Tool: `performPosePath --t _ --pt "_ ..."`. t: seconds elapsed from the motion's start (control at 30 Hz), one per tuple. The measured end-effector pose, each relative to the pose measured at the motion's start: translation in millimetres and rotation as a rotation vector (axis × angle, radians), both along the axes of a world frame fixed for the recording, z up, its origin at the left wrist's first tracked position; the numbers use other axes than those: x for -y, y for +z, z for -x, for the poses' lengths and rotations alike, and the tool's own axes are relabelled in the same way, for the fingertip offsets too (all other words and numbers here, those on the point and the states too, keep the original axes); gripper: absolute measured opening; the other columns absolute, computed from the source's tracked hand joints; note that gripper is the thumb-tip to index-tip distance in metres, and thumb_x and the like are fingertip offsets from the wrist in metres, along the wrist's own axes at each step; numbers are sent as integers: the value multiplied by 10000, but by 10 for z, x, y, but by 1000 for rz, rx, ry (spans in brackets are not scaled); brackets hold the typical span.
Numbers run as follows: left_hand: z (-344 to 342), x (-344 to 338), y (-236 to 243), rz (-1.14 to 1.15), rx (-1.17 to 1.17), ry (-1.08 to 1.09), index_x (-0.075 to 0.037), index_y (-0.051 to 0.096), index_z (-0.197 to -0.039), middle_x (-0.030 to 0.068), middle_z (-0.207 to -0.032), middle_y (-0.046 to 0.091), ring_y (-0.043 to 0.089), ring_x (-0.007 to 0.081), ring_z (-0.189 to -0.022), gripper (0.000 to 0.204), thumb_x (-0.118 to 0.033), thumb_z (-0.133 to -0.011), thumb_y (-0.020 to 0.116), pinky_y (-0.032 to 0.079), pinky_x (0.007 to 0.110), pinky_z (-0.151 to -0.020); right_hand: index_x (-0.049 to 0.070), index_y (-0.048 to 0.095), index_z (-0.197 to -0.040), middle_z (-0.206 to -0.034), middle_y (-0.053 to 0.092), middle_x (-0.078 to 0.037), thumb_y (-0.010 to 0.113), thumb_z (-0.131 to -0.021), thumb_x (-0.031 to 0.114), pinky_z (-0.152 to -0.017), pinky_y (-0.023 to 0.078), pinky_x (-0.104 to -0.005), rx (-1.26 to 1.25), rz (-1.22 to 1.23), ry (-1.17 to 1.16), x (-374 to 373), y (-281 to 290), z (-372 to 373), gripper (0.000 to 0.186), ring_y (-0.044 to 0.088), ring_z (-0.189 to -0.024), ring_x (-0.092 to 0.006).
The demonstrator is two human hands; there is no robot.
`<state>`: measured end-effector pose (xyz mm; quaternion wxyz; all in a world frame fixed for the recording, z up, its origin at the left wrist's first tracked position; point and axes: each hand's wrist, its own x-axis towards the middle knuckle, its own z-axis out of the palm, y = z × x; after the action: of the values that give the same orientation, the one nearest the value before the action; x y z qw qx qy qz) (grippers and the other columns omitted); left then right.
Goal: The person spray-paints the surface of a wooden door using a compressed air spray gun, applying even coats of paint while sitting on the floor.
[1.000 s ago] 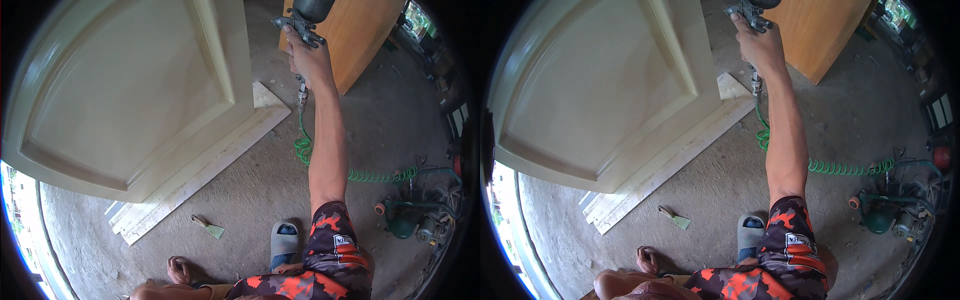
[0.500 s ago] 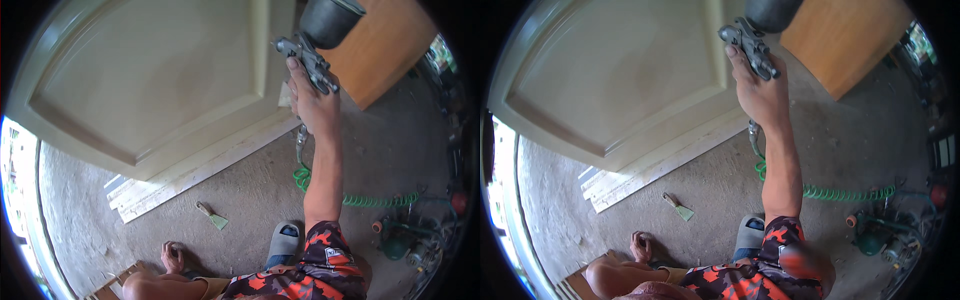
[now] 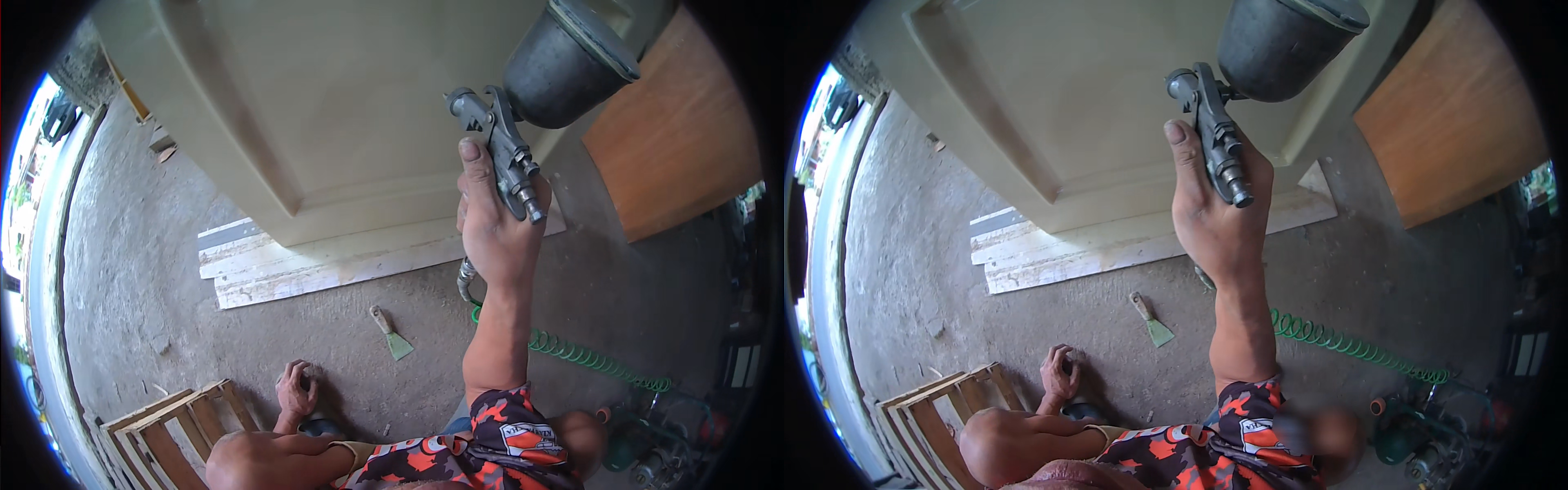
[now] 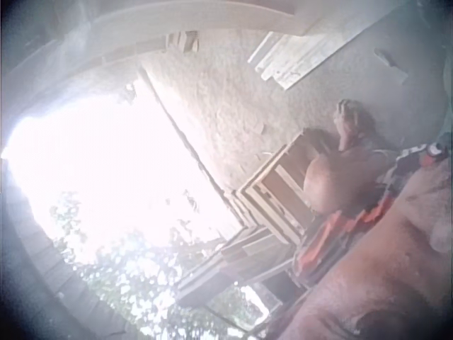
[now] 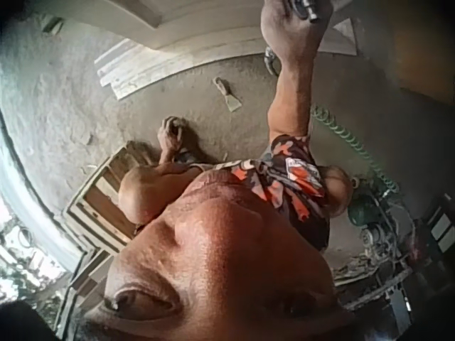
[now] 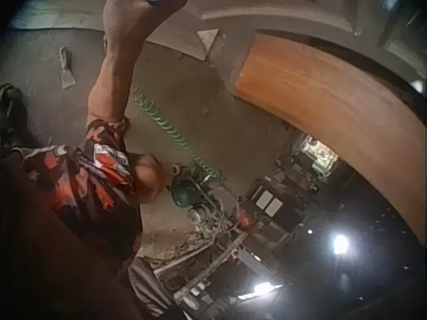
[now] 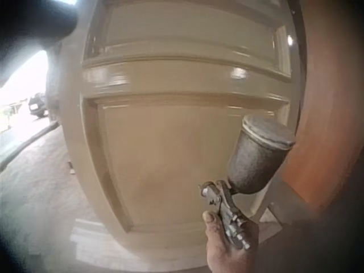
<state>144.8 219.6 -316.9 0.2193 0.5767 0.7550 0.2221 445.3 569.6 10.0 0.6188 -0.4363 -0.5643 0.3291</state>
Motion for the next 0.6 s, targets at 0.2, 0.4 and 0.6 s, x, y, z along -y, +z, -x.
performPosePath --t 0.2,0.4,0.6 --pt "54 -9 24 -30 -12 -15 -107 727 -1309 127 -1333 715 768 329 -979 462 -151 -852 779 617 470 -894 -25 687 -975 -713 628 -30 785 -1118 207 -621 424 -294 29 84 131 319 148 759 289 534 -673 -67" --pt "144 29 -4 -38 17 -5 -118 724 -1332 149 -1362 720 772 367 -1018 469 -174 -871 784 622 484 -918 -4 653 -953 -605 556 -36 791 -1110 215 -529 408 -299 109 -188 157 472 72 1503 302 538 -554 -92" --pt "170 19 -22 -19 100 -2 -104 709 -1343 156 -1366 717 759 401 -1081 484 -188 -874 795 630 486 -929 -11 647 -963 -696 591 -36 809 -1093 164 -614 442 -298 76 -190 204 748 73 2156 272 511 -665 -78"
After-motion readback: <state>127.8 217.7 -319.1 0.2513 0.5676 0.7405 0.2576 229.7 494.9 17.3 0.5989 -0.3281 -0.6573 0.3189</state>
